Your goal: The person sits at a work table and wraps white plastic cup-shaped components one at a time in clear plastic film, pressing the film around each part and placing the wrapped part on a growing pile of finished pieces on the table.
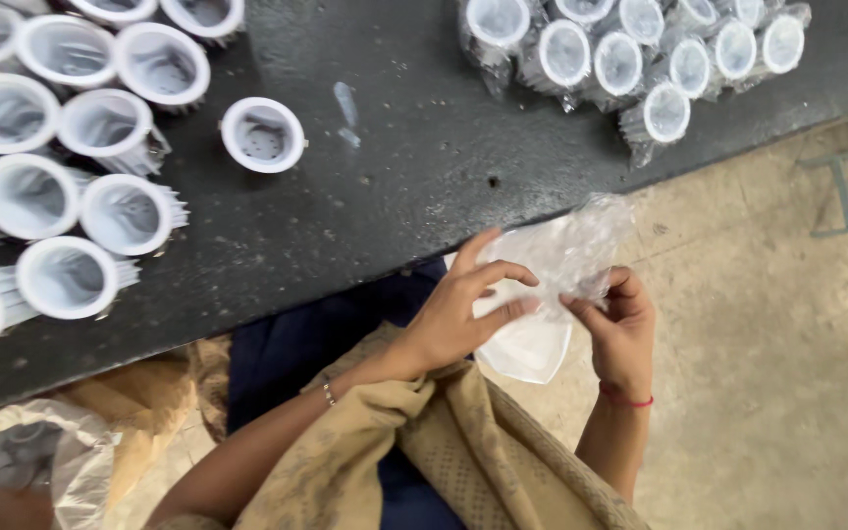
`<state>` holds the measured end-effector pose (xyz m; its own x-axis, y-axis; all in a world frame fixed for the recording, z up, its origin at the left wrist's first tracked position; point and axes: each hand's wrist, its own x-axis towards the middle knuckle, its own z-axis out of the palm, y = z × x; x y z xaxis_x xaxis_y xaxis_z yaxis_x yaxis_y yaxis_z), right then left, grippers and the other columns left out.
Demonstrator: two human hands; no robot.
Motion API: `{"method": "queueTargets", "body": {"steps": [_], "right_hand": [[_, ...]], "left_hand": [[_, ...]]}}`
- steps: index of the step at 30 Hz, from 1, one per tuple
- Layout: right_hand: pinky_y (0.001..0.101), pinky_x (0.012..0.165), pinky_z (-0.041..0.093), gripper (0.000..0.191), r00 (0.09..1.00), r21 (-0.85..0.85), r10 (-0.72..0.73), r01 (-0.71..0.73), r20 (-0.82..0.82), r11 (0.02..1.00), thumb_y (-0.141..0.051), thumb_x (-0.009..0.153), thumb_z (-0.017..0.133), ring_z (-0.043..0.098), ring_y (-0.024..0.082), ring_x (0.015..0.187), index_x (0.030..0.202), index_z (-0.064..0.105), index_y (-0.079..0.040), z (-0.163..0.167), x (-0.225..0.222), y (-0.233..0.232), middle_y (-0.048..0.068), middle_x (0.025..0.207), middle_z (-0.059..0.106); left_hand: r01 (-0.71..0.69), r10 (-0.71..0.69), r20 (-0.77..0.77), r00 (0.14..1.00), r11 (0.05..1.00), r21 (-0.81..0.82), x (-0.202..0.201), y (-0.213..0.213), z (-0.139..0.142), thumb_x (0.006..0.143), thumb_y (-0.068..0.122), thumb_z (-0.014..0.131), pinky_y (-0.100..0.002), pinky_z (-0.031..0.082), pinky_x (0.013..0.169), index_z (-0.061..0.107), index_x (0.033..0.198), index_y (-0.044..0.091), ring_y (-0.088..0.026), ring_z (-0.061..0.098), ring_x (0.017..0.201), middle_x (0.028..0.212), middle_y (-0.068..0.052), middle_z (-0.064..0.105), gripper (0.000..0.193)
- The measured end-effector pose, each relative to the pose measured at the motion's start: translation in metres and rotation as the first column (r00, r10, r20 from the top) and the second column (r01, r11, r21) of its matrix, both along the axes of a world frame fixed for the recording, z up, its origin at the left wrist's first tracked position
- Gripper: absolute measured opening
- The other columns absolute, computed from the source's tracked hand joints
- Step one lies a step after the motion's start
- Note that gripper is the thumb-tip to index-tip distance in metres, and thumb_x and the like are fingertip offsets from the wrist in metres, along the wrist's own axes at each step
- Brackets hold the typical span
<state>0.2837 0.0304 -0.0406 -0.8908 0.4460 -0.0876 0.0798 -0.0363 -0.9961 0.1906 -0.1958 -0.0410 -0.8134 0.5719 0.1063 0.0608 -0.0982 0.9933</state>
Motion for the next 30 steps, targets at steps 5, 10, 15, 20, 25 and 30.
{"method": "queueTargets", "body": {"steps": [5,10,15,20,25,30], "right_hand": [[0.0278,0.087,0.055,0.032,0.996,0.03,0.086,-0.087,0.027,0.996,0.014,0.081,0.074,0.066,0.011,0.094,0.102,0.064,-0.007,0.017,-0.005,-0.035,0.0,0.1,0.07],[0.0326,0.089,0.055,0.029,0.983,-0.139,0.165,-0.176,-0.086,0.975,0.009,0.085,0.073,0.064,0.014,0.096,0.107,0.065,-0.008,0.018,-0.028,-0.049,0.002,0.103,0.069],[0.046,0.108,0.054,0.008,0.902,-0.298,0.239,-0.354,-0.359,0.887,-0.001,0.102,0.066,0.058,0.02,0.128,0.104,0.062,-0.008,0.031,-0.042,-0.07,0.007,0.13,0.058],[0.0453,0.109,0.052,0.006,0.914,-0.071,0.311,-0.339,-0.262,0.938,-0.007,0.098,0.064,0.053,0.02,0.136,0.094,0.059,-0.008,0.04,-0.053,-0.103,0.006,0.147,0.052],[0.0367,0.1,0.051,0.014,0.977,0.379,0.189,-0.139,-0.097,0.915,-0.015,0.101,0.07,0.057,0.019,0.119,0.099,0.06,-0.005,0.021,-0.08,-0.123,0.009,0.131,0.06],[0.0323,0.084,0.047,0.022,0.997,0.272,-0.011,0.031,-0.076,0.962,-0.02,0.104,0.075,0.056,0.019,0.095,0.106,0.059,-0.004,0.021,-0.068,-0.106,0.011,0.105,0.063]], "left_hand": [[-0.189,0.131,0.324,0.937,0.969,0.157,-0.007,-0.02,0.003,0.103,0.015,0.067,-0.028,0.059,0.09,0.074,0.122,0.006,-0.025,0.067,0.112,0.132,-0.016,0.062,0.022],[-0.347,0.342,-0.129,0.931,0.938,-0.012,-0.006,-0.075,0.047,0.082,-0.007,0.067,-0.028,0.057,0.085,0.06,0.134,0.007,-0.025,0.059,0.126,0.14,-0.012,0.051,0.055],[-0.567,0.526,-0.397,0.752,0.823,0.017,-0.001,-0.133,0.078,0.082,-0.01,0.066,-0.039,0.046,0.112,0.053,0.145,0.007,-0.033,0.047,0.144,0.155,-0.016,0.044,0.067],[-0.575,0.528,-0.37,0.764,0.818,-0.02,0.004,-0.168,0.068,0.083,-0.009,0.063,-0.039,0.046,0.115,0.053,0.146,0.008,-0.033,0.049,0.144,0.151,-0.015,0.046,0.066],[-0.615,0.544,-0.453,0.707,0.788,-0.013,0.007,-0.151,0.048,0.08,-0.008,0.062,-0.041,0.042,0.115,0.05,0.145,0.007,-0.037,0.046,0.141,0.148,-0.019,0.045,0.068],[-0.686,0.627,-0.342,0.7,0.723,-0.077,0.009,-0.177,0.048,0.082,-0.005,0.066,-0.036,0.049,0.103,0.062,0.132,0.008,-0.03,0.057,0.129,0.138,-0.015,0.053,0.052]]}}
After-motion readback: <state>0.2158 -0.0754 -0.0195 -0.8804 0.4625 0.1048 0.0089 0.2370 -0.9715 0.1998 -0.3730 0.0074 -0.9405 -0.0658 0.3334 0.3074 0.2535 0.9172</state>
